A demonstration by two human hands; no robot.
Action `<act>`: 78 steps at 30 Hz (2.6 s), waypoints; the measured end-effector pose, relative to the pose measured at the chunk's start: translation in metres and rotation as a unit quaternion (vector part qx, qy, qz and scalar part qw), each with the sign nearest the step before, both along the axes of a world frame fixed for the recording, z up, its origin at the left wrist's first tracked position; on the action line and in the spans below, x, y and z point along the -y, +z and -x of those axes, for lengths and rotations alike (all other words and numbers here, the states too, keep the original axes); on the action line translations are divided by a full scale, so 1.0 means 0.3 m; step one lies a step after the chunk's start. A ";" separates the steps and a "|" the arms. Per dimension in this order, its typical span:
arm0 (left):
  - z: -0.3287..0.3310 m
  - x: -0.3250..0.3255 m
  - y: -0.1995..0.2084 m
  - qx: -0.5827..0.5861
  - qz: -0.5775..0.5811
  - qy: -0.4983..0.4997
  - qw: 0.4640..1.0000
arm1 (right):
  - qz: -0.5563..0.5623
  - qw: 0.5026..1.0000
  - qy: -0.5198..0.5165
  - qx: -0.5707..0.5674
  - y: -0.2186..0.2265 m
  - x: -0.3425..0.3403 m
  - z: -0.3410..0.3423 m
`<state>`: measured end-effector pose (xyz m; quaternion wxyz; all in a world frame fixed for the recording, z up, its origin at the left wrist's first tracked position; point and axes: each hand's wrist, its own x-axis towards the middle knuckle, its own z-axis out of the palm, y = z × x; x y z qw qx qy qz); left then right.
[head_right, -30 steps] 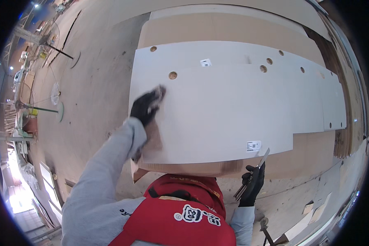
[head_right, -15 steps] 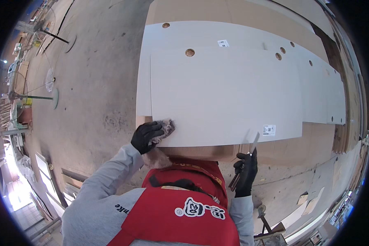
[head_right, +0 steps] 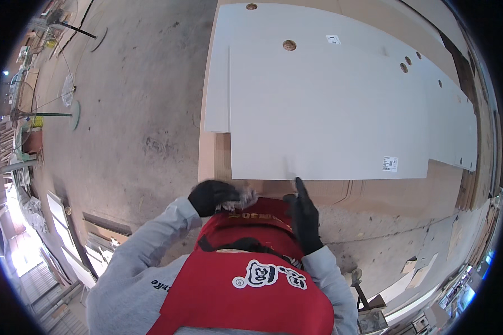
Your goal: The person wipes a white panel with a cloth, then retrieves small cylindrical plugs from a box and inserts them into pre-drilled holes on the panel. The person handles the plugs one at a time and places them into the holes.
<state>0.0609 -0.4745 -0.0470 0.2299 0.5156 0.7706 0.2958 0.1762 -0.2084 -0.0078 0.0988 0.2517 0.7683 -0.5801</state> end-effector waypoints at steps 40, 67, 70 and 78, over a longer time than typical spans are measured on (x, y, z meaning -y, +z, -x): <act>-0.023 -0.044 0.107 0.394 0.028 0.293 0.870 | -0.339 0.939 0.014 -0.056 -0.048 -0.042 -0.130; 0.071 -0.532 0.250 0.121 -0.099 0.034 0.987 | 0.340 0.856 -0.187 0.341 0.141 -0.150 -0.811; 0.044 -0.574 0.209 0.123 -0.088 -0.013 0.988 | 0.233 0.869 -0.180 0.398 0.166 -0.139 -1.043; -0.074 -0.656 0.192 0.273 -0.031 -0.043 0.961 | -0.209 0.962 -0.165 0.066 -0.096 0.001 -0.822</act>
